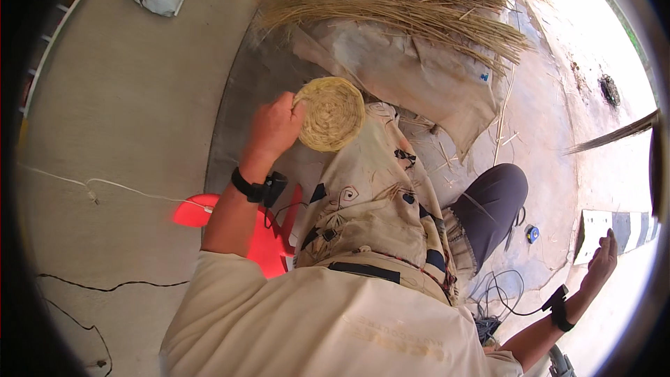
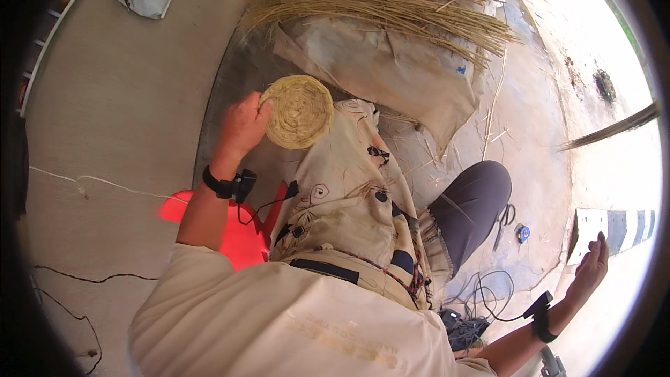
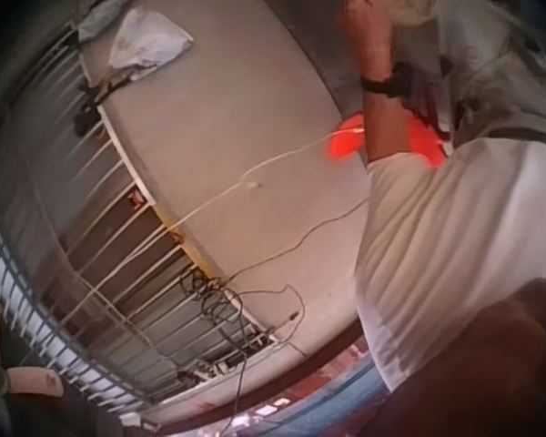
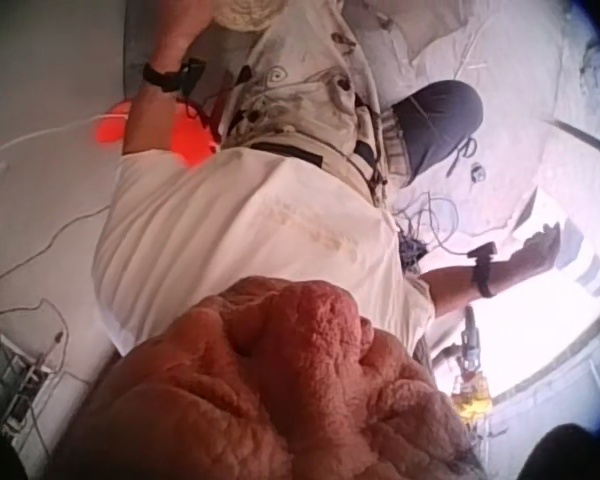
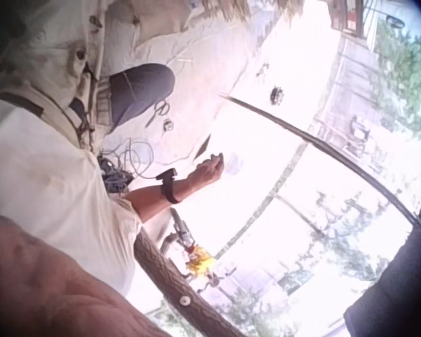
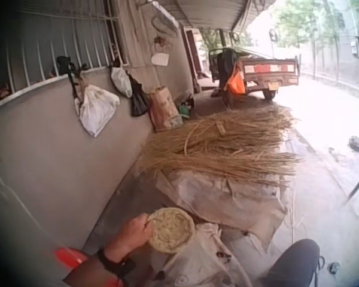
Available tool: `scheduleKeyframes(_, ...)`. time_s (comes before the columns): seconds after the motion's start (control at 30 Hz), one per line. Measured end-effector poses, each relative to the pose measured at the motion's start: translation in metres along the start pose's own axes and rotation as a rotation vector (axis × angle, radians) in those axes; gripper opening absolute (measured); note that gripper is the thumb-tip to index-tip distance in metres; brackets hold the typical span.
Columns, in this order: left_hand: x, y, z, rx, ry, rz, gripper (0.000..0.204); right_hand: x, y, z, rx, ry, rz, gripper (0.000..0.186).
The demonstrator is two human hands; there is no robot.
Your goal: Weaving a round straw object using straw fibers and a needle.
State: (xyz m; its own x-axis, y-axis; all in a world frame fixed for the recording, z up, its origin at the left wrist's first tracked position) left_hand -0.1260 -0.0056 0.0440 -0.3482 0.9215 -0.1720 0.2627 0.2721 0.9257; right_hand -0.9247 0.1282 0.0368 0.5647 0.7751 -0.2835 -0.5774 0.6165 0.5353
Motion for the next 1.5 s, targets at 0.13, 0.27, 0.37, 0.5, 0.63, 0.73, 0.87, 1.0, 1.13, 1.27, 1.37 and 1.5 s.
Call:
scheduleKeyframes(0.13,0.014,-0.009,-0.032,0.091,0.002,0.062,0.026,0.058,-0.099,0.076,-0.176,0.078,0.280,0.031)
scheduleKeyframes(0.27,0.043,-0.016,-0.076,0.246,-0.111,0.182,0.029,0.159,-0.235,0.202,-0.407,0.536,0.866,0.026)
scheduleKeyframes(0.37,0.064,-0.017,-0.096,0.289,-0.147,0.270,0.031,0.199,-0.293,0.260,-0.366,0.783,0.848,0.011)
scheduleKeyframes(0.5,0.075,-0.016,-0.104,0.330,-0.216,0.280,0.030,0.210,-0.315,0.279,-0.300,0.789,0.772,0.007)
scheduleKeyframes(0.63,0.076,-0.020,-0.106,0.358,-0.223,0.296,0.029,0.208,-0.310,0.275,-0.285,0.804,0.797,0.007)
scheduleKeyframes(0.73,0.078,-0.022,-0.109,0.378,-0.261,0.279,0.022,0.208,-0.309,0.272,-0.267,0.784,0.852,0.010)
scheduleKeyframes(0.87,0.079,-0.023,-0.111,0.350,-0.269,0.306,0.025,0.209,-0.310,0.271,-0.240,0.782,0.845,0.008)
scheduleKeyframes(1.0,0.082,-0.023,-0.113,0.304,-0.254,0.309,0.028,0.209,-0.311,0.269,-0.266,0.758,0.822,0.006)
scheduleKeyframes(1.13,0.084,-0.021,-0.116,0.288,-0.313,0.256,0.028,0.209,-0.310,0.269,-0.426,0.715,0.761,0.006)
scheduleKeyframes(1.27,0.083,-0.021,-0.116,0.317,-0.264,0.284,0.027,0.210,-0.307,0.270,-0.320,0.729,0.804,0.005)
scheduleKeyframes(1.37,0.082,-0.021,-0.116,0.338,-0.251,0.297,0.027,0.210,-0.304,0.271,-0.295,0.729,0.822,0.008)
scheduleKeyframes(1.5,0.082,-0.022,-0.115,0.331,-0.278,0.296,0.027,0.211,-0.303,0.268,-0.298,0.749,0.831,0.008)
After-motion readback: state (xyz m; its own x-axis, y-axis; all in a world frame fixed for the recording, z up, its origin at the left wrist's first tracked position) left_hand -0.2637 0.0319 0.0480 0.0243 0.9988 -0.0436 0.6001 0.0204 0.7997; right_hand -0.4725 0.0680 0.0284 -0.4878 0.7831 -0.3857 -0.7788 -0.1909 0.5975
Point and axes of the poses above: each hand's wrist, its own x-axis away from the middle knuckle, its own y-axis out of the back of the hand, z = x × y, the point moved 3 cm from there along -x, towards the middle knuckle, and after that the axes turned 14 degrees about y, right-handed, at the moved point
